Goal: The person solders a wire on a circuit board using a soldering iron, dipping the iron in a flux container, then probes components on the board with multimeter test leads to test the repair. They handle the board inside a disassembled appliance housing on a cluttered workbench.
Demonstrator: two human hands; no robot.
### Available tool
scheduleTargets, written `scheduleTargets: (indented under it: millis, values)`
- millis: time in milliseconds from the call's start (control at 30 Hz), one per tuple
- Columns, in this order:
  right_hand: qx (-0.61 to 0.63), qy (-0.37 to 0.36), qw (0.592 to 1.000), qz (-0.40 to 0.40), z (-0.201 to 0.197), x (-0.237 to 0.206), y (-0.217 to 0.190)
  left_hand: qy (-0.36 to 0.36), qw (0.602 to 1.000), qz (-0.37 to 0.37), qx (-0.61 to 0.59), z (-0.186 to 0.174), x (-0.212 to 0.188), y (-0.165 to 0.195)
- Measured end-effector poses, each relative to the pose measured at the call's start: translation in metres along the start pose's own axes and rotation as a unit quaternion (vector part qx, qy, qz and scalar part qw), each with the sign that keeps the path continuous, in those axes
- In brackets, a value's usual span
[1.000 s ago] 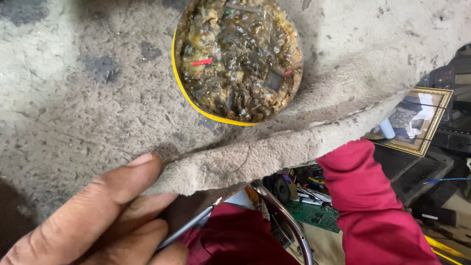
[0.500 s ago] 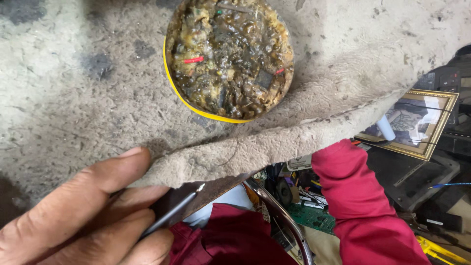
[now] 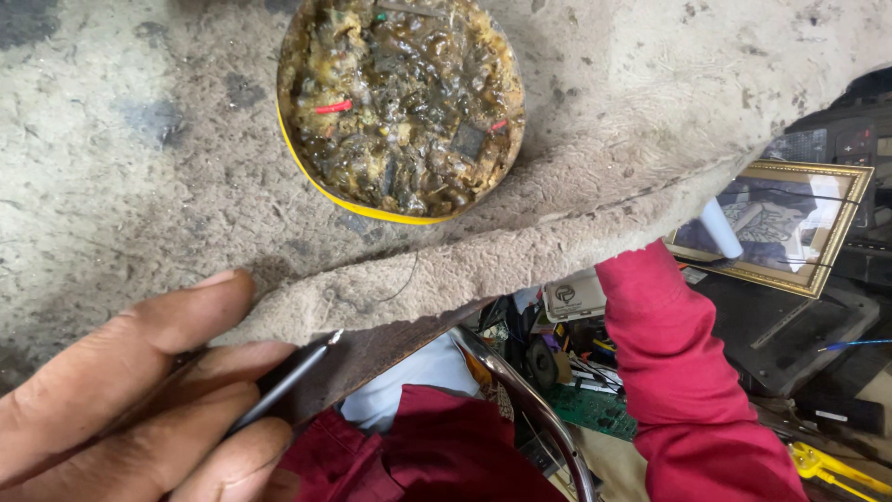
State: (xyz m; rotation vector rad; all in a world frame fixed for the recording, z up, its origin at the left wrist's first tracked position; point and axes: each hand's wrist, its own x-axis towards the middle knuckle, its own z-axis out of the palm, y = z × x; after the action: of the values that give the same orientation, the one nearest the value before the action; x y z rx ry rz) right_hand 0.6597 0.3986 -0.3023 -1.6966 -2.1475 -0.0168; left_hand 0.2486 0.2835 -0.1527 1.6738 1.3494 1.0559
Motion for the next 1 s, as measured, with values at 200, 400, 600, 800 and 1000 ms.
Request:
scheduleTargets:
  millis: [200, 400, 600, 800, 1000]
  values:
    - [0.002, 0.001, 1.000, -0.001, -0.001, -0.015, -0.012, 0.014, 1.000, 0.003, 0.022, 0.000, 0.001, 0.005]
    - [-0.001, 0.003, 1.000, -0.005, 0.002, -0.014, -0.017, 0.017, 0.999, 0.007, 0.033, 0.001, 0.002, 0.009]
    - [0.006, -0.001, 1.000, -0.005, 0.010, 0.004, -0.007, 0.016, 0.999, 0.006, 0.049, -0.002, 0.000, 0.010]
    - [0.007, -0.001, 1.000, -0.007, 0.013, 0.009, -0.007, -0.008, 0.997, 0.000, 0.074, -0.010, 0.000, 0.018]
    - [0.013, -0.005, 1.000, -0.010, 0.012, -0.002, -0.018, 0.011, 0.994, -0.026, 0.105, -0.006, 0.001, 0.034]
